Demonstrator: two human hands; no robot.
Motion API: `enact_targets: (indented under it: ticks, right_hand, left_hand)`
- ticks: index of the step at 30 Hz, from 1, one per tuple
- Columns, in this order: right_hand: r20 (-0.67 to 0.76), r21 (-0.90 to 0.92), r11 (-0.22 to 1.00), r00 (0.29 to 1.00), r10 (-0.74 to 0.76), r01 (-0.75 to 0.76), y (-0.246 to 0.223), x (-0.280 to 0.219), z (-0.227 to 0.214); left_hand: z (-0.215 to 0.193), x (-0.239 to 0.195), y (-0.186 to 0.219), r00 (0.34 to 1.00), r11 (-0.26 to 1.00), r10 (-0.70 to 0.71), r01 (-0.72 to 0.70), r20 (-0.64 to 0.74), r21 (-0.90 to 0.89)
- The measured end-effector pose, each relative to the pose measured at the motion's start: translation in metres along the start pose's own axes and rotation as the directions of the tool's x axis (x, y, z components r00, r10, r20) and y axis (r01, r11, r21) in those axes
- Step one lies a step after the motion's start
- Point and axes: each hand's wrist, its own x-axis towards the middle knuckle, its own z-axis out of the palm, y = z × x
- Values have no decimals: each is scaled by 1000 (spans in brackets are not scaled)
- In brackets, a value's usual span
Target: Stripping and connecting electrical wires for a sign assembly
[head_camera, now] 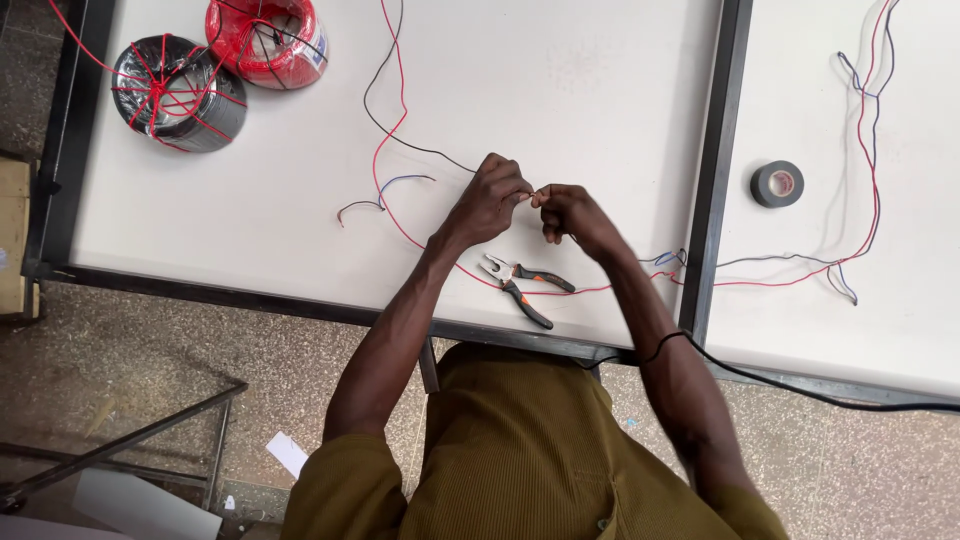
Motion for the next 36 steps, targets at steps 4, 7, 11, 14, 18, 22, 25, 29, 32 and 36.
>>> enact_targets:
  ticks: [4,7,11,14,18,22,25,29,32,36]
  right_hand:
    - [31,-92,995,999,-33,36,-37,-31,4]
    - [-17,-806,570,957,-289,157,-36,-39,13]
    - [18,-985,123,769,-640,125,-17,-21,21]
    - [6,-972,180,778,-629,153,-26,-16,17]
    - [-119,-191,978,987,-108,84,-22,3,0]
    - [-294,-559,821,898,-329,118,-13,-5,-11]
    - [-328,-680,711,791,-516,181,-33,-35,12]
    - [-37,-967,184,612,-790,178,-22,-34,24]
    - [42,-983,65,560,-828,170,-14,-26,28]
    - [117,-980,-5,550,-827,200,-7,-16,25]
  left_hand:
    - [6,4,-10,998,999,47,-46,-45,28]
    - [8,2,-9,997,999,23,-21,-70,41]
    - [6,3,1,999,999,7,-5,-46,38]
    - [5,2,2,999,999,12,-11,-40,33]
    - [8,1,3,996,995,71,-67,-58,79]
    - [2,4,2,994,993,80,-74,-71,89]
    - [1,2,4,1000,997,-17,19,-22,69]
    - [3,7,-1,999,999,-32,32,7,44]
    - [-1,9,4,997,998,-65,64,30,25]
    - [-2,5,-4,994,996,-90,89,62,25]
